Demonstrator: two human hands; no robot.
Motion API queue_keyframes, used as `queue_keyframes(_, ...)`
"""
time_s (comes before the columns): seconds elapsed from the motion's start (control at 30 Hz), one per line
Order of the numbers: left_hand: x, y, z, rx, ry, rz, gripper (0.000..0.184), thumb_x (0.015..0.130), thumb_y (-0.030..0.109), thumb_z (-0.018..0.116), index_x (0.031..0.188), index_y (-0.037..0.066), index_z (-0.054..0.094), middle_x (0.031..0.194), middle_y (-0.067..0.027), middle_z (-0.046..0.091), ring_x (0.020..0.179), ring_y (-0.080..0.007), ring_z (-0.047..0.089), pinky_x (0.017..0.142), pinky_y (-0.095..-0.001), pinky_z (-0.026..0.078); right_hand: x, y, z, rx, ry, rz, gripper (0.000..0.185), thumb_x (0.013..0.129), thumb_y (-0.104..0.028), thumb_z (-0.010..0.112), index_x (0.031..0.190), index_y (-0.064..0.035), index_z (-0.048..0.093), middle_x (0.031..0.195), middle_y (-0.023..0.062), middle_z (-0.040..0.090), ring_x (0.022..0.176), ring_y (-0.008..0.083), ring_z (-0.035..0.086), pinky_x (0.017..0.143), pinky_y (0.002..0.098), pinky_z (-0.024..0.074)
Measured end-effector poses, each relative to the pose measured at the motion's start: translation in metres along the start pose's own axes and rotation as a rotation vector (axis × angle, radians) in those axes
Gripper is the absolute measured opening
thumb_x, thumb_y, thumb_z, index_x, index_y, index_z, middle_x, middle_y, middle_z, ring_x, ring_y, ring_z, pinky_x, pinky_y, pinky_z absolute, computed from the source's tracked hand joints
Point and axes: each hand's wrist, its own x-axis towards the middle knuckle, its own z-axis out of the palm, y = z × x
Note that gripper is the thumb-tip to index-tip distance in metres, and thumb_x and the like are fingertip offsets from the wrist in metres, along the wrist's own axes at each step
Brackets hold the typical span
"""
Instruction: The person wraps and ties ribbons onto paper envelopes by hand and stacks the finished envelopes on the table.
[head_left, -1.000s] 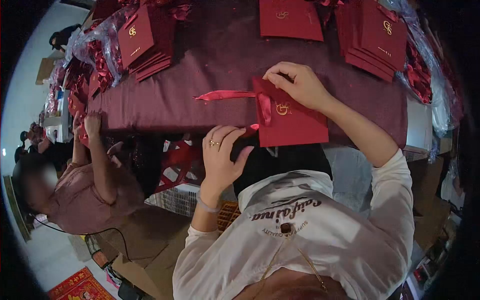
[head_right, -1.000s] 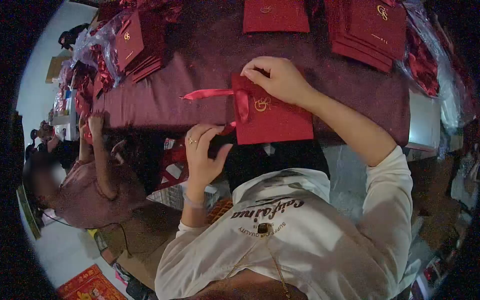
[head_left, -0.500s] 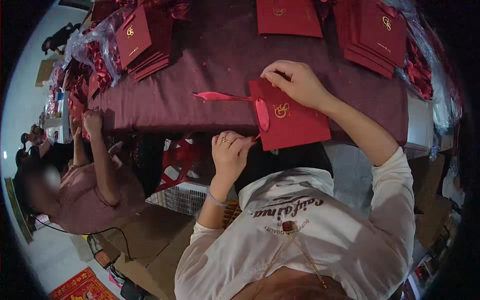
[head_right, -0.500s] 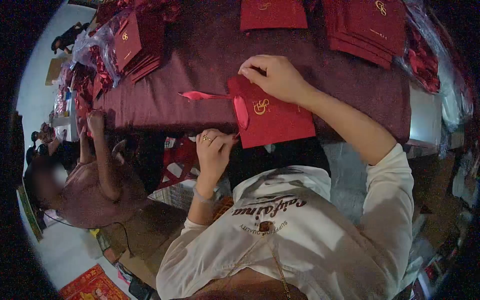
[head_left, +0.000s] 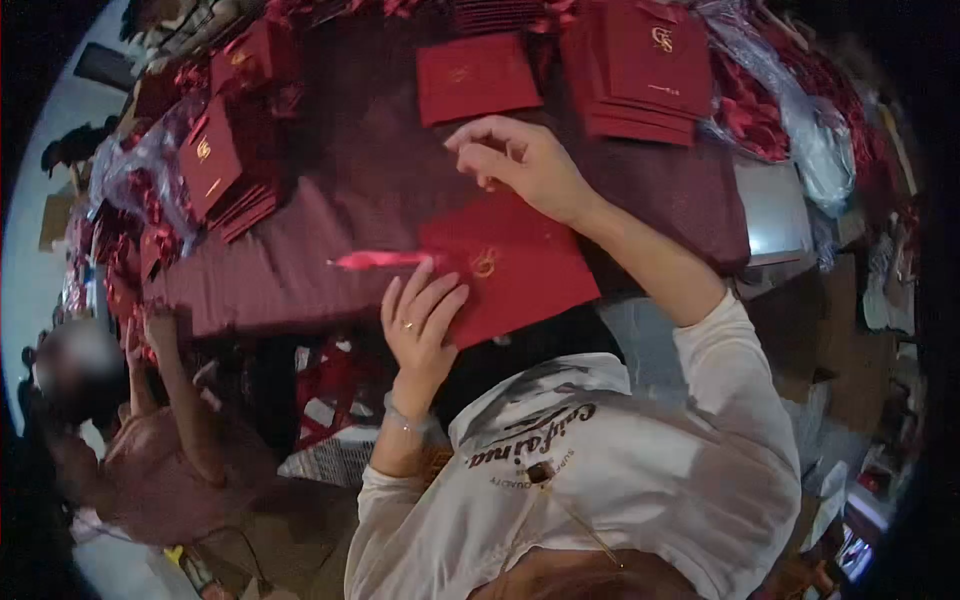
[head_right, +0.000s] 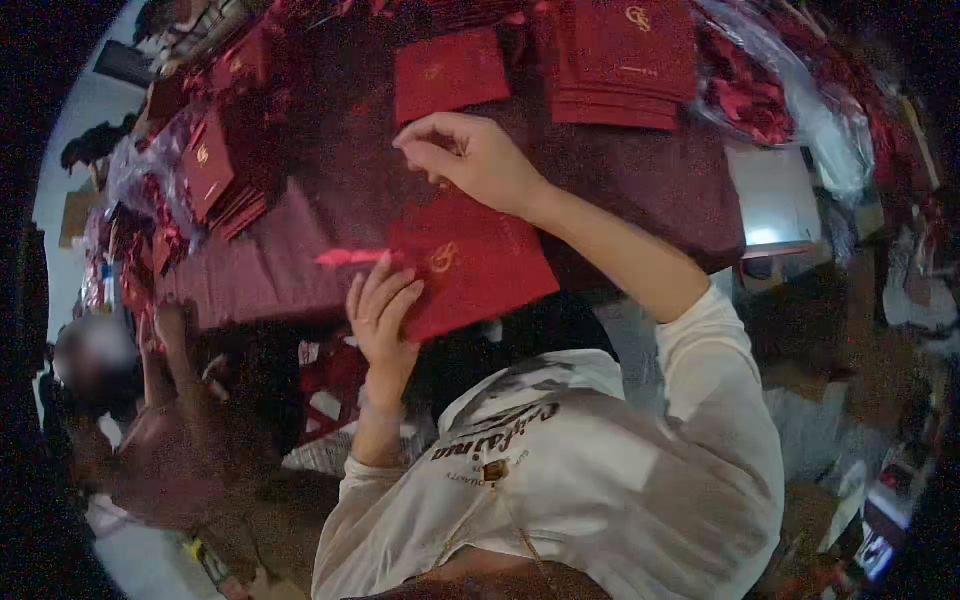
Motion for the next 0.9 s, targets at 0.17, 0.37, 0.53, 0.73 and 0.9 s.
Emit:
queue_keyframes(0.17,0.045,0.004,-0.008,-0.606,0.436,-0.39,0.034,0.086,0.018,0.065,0.11,-0.002,0.053,0.103,-0.014,0.062,0.092,-0.018,0.06,0.08,-0.0269,0.047,-0.05,-0.057,-0.045,-0.108,0.435,-0.295,0.018,0.092,-0.014,0.054,0.105,-0.0046,0.061,0.084,0.0005,0.061,0.07,0.0049,0.055,0.063,0.0193,0.0448)
queue_keyframes(0.37,0.072,-0.003,-0.008,0.109,0.271,-0.273,0.052,0.076,0.006,0.071,0.124,0.005,0.052,0.107,-0.0164,0.055,0.104,-0.0321,0.051,0.088,-0.0381,0.042,-0.108,-0.039,-0.14,-0.933,0.919,-0.276,0.014,0.081,-0.008,0.066,0.095,-0.005,0.064,0.084,0.0066,0.061,0.077,0.0165,0.059,0.068,0.0275,0.046)
queue_keyframes(0.53,0.045,0.034,0.008,-0.023,0.105,-0.26,0.024,0.074,0.004,0.069,0.098,0.008,0.065,0.093,-0.0093,0.057,0.086,-0.0276,0.053,0.078,-0.0377,0.043,-0.127,-0.045,-0.229,-1.414,0.881,-0.01,0.019,0.08,-0.018,0.065,0.097,-0.0101,0.062,0.082,0.0083,0.062,0.078,0.0266,0.06,0.067,0.0361,0.0473)
queue_keyframes(0.73,0.02,0.026,0.009,0.121,0.051,-0.333,0.03,0.076,0.01,0.07,0.105,0.006,0.062,0.097,-0.012,0.056,0.091,-0.0291,0.053,0.083,-0.0404,0.041,-0.105,-0.047,-0.207,-1.338,0.87,-0.184,0.019,0.084,-0.011,0.061,0.102,-0.0077,0.06,0.082,0.0066,0.062,0.069,0.0165,0.059,0.063,0.028,0.0453)
queue_keyframes(0.9,0.0,0.02,0.006,0.063,0.094,-0.506,0.046,0.077,0.016,0.071,0.118,0.003,0.053,0.107,-0.0167,0.051,0.096,-0.0322,0.05,0.084,-0.0414,0.041,-0.098,-0.068,-0.191,-1.078,0.919,-0.223,0.018,0.084,-0.007,0.059,0.102,-0.0051,0.059,0.09,0.0095,0.062,0.077,0.0185,0.061,0.071,0.0282,0.0474)
